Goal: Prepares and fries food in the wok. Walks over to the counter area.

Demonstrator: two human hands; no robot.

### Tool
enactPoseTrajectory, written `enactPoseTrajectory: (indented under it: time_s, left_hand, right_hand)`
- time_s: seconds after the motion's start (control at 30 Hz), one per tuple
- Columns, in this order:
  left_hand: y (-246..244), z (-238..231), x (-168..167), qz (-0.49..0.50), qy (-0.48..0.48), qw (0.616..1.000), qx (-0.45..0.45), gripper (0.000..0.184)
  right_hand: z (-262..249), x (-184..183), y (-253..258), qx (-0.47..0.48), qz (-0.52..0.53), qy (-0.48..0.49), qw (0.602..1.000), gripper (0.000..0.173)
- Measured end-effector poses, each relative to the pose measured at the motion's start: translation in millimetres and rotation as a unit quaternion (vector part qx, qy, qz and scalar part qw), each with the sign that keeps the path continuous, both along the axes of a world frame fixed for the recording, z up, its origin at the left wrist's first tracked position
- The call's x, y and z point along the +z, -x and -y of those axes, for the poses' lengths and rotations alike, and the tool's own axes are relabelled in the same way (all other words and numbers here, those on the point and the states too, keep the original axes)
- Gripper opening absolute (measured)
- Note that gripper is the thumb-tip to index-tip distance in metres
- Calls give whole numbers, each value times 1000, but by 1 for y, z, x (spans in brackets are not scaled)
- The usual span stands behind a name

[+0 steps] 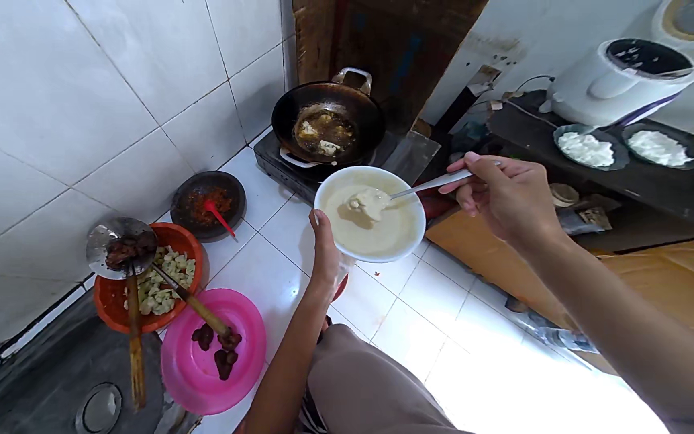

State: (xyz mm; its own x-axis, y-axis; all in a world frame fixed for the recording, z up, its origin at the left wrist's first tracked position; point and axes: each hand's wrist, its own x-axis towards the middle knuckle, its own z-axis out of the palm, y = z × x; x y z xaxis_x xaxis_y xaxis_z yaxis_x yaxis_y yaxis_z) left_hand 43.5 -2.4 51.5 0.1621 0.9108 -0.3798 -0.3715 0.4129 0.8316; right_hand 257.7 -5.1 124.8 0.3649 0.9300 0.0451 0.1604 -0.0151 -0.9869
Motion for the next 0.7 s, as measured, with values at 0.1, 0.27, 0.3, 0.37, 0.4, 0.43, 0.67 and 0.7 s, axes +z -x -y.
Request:
enactPoseTrajectory:
  time_s: [0.1, 0.27, 0.3, 0.37, 0.4, 0.43, 0.67, 0.7]
  left_hand:
    - [0, -2, -2, 3, -5, 1000, 2, 57]
    - [2, -5, -1, -3, -9, 1000, -1, 57]
    - [2, -6, -2, -3, -8, 1000, -2, 57]
    - [1, -7, -2, -2, -4, 1000, -2, 57]
    - [1, -7, -2, 0, -3, 1000, -2, 57]
    - [1, -8, -3, 1, -3, 1000, -3, 57]
    - [-1, -12, -6, 10, -7, 1000, -5, 57]
    - [-2, -13, -5, 9, -4, 1000, -4, 57]
  right_hand:
    - [-3, -2, 0, 1, -7, -3, 1000, 34]
    - [-8, -2, 1, 0, -9, 2, 1000, 34]
    - [-9, -3, 1, 2, -7, 2, 1000, 34]
    - [-11, -3, 0, 6, -7, 0, 1000, 34]
    - [-12, -3, 0, 8, -6, 0, 1000, 34]
    - [-13, -3, 0, 8, -6, 2, 1000, 34]
    - [-20, -5, -3, 7, -10, -1, 1000, 35]
    - [-22, -4, -4, 5, -10, 1, 1000, 35]
